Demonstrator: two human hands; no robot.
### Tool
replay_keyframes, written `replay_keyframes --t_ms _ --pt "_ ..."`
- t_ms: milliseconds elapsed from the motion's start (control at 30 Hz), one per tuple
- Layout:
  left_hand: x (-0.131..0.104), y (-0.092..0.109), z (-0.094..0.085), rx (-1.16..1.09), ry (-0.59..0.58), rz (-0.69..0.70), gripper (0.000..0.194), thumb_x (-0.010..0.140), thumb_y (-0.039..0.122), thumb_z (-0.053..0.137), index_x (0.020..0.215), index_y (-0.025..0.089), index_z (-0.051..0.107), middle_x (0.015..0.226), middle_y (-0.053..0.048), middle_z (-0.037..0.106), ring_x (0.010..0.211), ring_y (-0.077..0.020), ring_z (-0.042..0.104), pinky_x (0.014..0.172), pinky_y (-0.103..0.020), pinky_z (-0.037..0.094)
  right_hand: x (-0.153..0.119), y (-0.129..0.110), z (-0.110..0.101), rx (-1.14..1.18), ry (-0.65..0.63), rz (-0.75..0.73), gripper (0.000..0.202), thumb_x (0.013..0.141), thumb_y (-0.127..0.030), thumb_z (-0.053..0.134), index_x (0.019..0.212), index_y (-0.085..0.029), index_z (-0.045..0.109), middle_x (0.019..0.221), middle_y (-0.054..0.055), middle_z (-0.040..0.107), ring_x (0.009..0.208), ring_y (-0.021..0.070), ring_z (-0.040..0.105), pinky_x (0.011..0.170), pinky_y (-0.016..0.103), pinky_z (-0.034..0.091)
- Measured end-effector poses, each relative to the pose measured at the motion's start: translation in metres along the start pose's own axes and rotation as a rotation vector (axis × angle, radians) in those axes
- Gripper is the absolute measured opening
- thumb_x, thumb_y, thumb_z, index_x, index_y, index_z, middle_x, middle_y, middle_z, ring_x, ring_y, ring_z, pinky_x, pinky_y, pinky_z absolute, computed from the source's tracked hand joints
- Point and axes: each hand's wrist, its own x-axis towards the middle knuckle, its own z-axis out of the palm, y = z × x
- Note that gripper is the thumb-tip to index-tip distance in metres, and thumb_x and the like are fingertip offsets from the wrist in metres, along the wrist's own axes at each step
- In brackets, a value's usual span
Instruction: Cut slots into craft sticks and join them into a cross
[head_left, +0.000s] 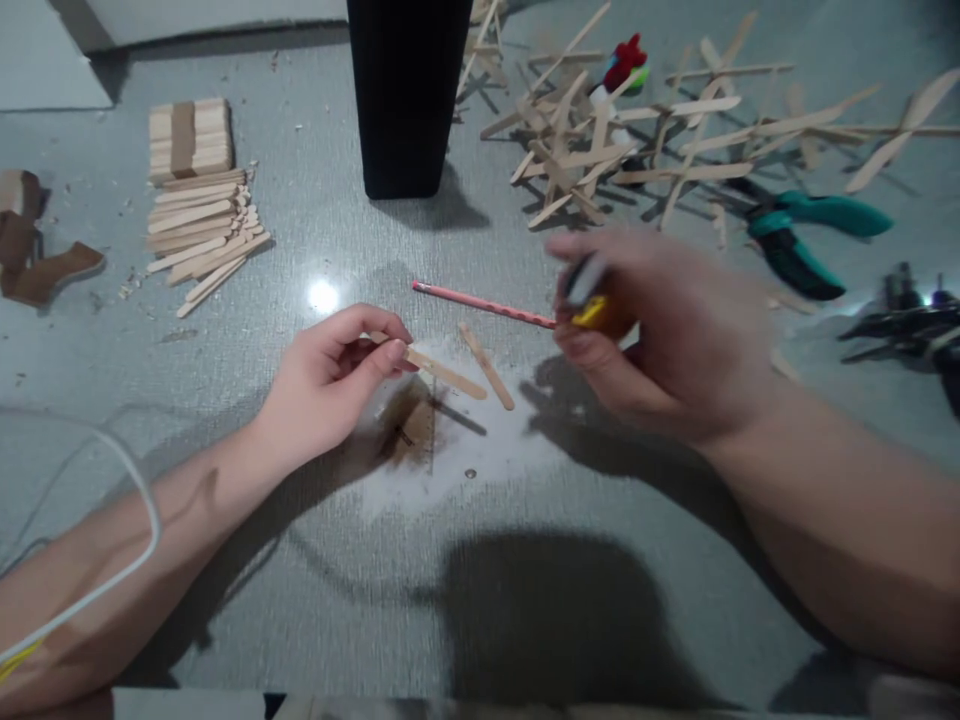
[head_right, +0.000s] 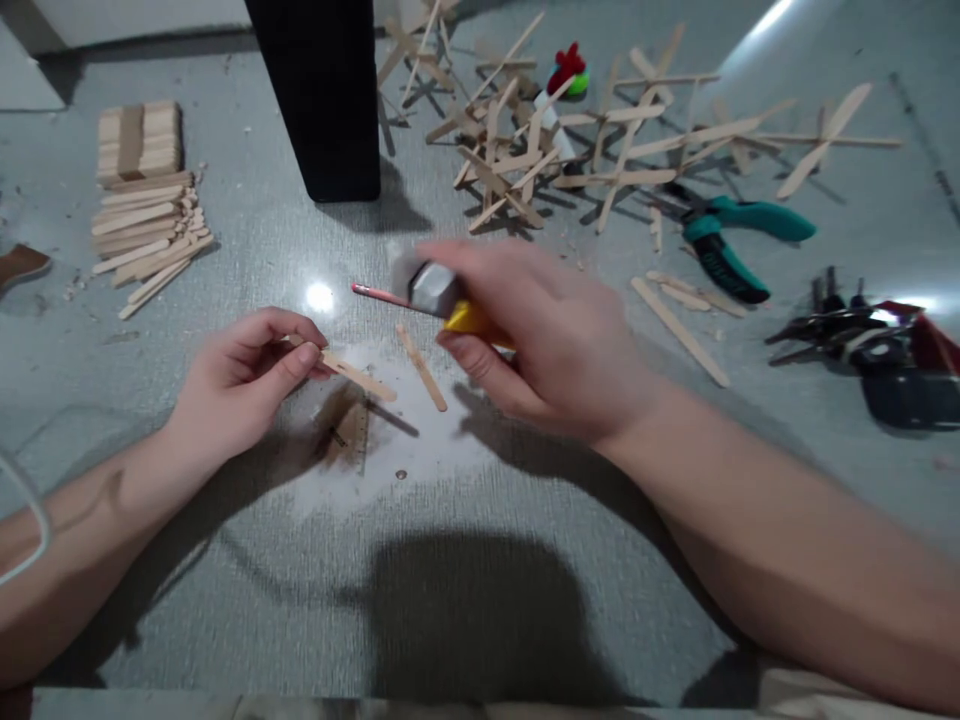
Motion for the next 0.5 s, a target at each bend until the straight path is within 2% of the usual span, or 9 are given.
replay_keyframes --t_ms 67,133,300,500 --pt "0.000 0.000 0.000 -0.009 -0.029 -0.024 0.007 0.097 0.027 0.072 0.092 0.023 0.071 0.092 -0.001 0.074 0.086 -0.0175 0.076 0.078 -0.029 0.063 0.004 0.004 -0.001 0.003 -0.081 -0.188 0.041 0.115 -0.035 0.044 0.152 -0.021 0.054 0.103 0.009 0.071 0.086 0.0213 0.068 0.073 0.035 0.053" --pt "-0.002 0.000 0.000 -0.031 -0.050 -0.053 0.004 0.097 0.027 0.072 0.097 0.023 0.072 0.097 -0.002 0.074 0.087 -0.0181 0.078 0.079 -0.030 0.066 0.005 0.005 0.003 0.014 -0.156 -0.279 0.041 0.116 -0.041 0.040 0.145 -0.021 0.060 0.101 0.009 0.073 0.080 0.0209 0.068 0.067 0.034 0.050" --pt "-0.004 0.001 0.000 -0.058 -0.055 -0.096 0.012 0.093 0.024 0.077 0.103 0.024 0.070 0.094 0.001 0.074 0.073 -0.0148 0.078 0.072 -0.027 0.068 0.001 0.001 0.016 -0.130 -0.217 -0.327 0.039 0.115 -0.040 0.042 0.129 -0.018 0.071 0.086 0.007 0.073 0.069 0.0205 0.063 0.060 0.034 0.037" --pt "-0.005 0.003 0.002 -0.069 -0.016 -0.089 0.014 0.094 0.029 0.081 0.103 0.024 0.073 0.093 0.001 0.075 0.070 -0.0129 0.077 0.070 -0.024 0.068 0.001 -0.001 0.018 -0.197 -0.227 -0.342 0.041 0.115 -0.041 0.043 0.128 -0.015 0.072 0.082 0.006 0.071 0.068 0.0211 0.061 0.059 0.036 0.030"
